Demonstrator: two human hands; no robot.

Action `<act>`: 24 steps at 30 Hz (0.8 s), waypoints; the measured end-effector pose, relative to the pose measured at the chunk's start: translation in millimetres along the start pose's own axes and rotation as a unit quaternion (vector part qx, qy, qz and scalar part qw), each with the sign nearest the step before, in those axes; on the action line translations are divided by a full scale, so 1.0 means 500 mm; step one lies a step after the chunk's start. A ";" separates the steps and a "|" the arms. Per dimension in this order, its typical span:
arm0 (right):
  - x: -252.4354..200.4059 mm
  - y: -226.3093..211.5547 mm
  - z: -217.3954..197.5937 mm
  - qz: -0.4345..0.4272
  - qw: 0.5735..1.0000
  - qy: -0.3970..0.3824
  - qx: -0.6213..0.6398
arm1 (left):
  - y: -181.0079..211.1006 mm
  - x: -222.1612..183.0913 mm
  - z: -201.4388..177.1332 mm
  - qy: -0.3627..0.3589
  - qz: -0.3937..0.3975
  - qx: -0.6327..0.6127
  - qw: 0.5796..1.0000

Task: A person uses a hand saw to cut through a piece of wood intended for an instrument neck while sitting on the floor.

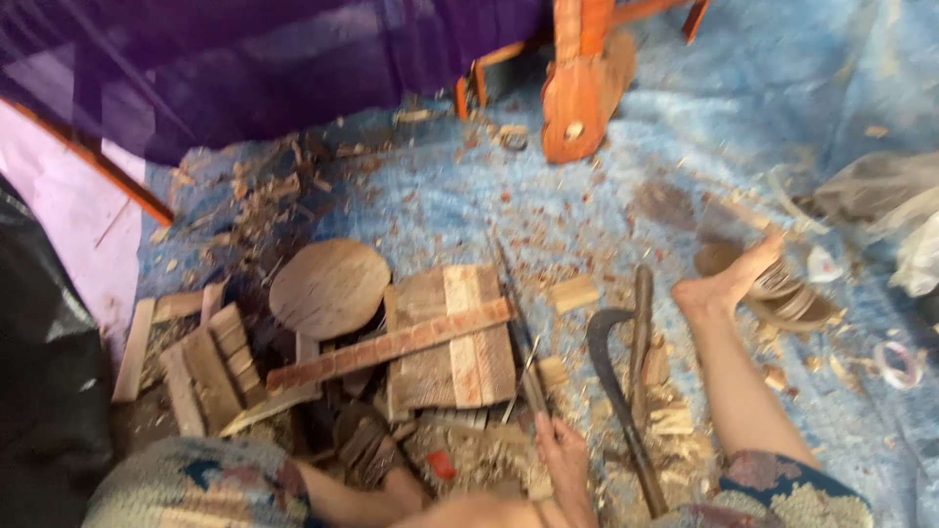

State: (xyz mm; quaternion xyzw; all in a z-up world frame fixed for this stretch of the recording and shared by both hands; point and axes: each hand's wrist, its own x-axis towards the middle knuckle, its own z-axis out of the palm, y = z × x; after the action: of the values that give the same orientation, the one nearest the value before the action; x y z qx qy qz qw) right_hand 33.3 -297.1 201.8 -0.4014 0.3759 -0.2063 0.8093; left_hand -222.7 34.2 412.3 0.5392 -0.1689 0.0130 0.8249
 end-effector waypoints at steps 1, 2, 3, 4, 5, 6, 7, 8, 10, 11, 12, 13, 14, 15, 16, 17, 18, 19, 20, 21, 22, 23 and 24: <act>0.007 0.006 -0.006 0.009 1.000 0.004 -0.007 | -0.051 0.027 -0.019 0.012 -0.008 0.007 1.000; 0.015 0.013 -0.013 0.001 1.000 0.003 -0.005 | -0.099 0.053 -0.044 0.025 -0.015 0.014 0.999; 0.030 0.018 -0.013 -0.007 1.000 -0.001 0.001 | -0.147 0.082 -0.074 0.035 -0.020 0.023 0.999; 0.048 0.027 -0.023 0.001 1.000 0.001 -0.003 | -0.202 0.116 -0.097 0.046 -0.025 0.032 0.998; 0.062 0.034 -0.031 -0.012 1.000 -0.011 -0.008 | -0.258 0.139 -0.128 0.056 -0.029 0.039 0.997; 0.076 0.041 -0.039 -0.025 0.999 -0.023 -0.012 | -0.320 0.151 -0.161 0.066 -0.033 0.047 0.996; 0.069 0.041 -0.032 -0.018 0.999 -0.023 -0.016 | -0.384 0.171 -0.193 0.072 -0.038 0.050 0.995; 0.060 0.041 -0.026 -0.016 1.000 -0.013 -0.005 | -0.447 0.189 -0.225 0.147 -0.047 0.187 0.970; 0.047 0.044 -0.022 -0.014 1.000 -0.003 0.003 | -0.566 0.191 -0.282 0.220 -0.058 0.319 0.920; 0.050 0.045 -0.021 -0.015 1.000 -0.005 0.008 | -0.624 0.184 -0.302 0.198 -0.090 0.426 0.878; 0.054 0.046 -0.018 -0.016 1.000 -0.007 0.014 | -0.682 0.179 -0.323 0.173 -0.122 0.526 0.824; 0.055 0.049 -0.019 -0.015 1.000 -0.007 0.011 | -0.727 0.170 -0.339 0.175 -0.125 0.525 0.824; 0.056 0.052 -0.018 -0.017 1.000 -0.012 0.008 | -0.773 0.161 -0.355 0.170 -0.102 0.593 0.781; 0.061 0.053 -0.022 -0.019 1.000 -0.015 0.005 | -0.822 0.153 -0.367 0.161 -0.080 0.656 0.733; 0.065 0.055 -0.023 -0.018 1.000 -0.014 0.002 | -0.836 0.154 -0.373 0.162 -0.082 0.656 0.733; 0.067 0.057 -0.023 -0.017 1.000 0.001 0.015 | -0.851 0.156 -0.379 0.138 -0.091 0.692 0.703; 0.070 0.059 -0.021 -0.017 0.999 0.016 0.027 | -0.866 0.159 -0.386 0.115 -0.099 0.727 0.670; 0.073 0.060 -0.021 -0.016 0.999 0.017 0.024 | -0.871 0.165 -0.387 0.114 -0.103 0.726 0.670; 0.077 0.060 -0.021 -0.018 1.000 0.012 0.022 | -0.876 0.171 -0.388 0.098 -0.111 0.739 0.658; 0.079 0.063 -0.021 -0.020 1.000 0.007 0.022 | -0.882 0.176 -0.392 0.080 -0.118 0.751 0.644; 0.085 0.066 -0.026 -0.018 1.000 0.008 0.020 | -0.885 0.177 -0.392 0.080 -0.120 0.751 0.644; 0.090 0.071 -0.031 -0.035 0.999 -0.009 0.009 | -0.887 0.178 -0.393 0.075 -0.117 0.749 0.647; 0.095 0.075 -0.036 -0.052 0.998 -0.026 -0.001 | -0.889 0.178 -0.395 0.070 -0.115 0.747 0.651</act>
State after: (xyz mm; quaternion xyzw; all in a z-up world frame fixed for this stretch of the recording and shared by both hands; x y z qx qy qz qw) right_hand 50.8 -314.1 143.4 -0.4266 0.3339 -0.2377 0.8063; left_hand 4.2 10.6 -26.3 0.9859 0.0199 0.0779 0.1470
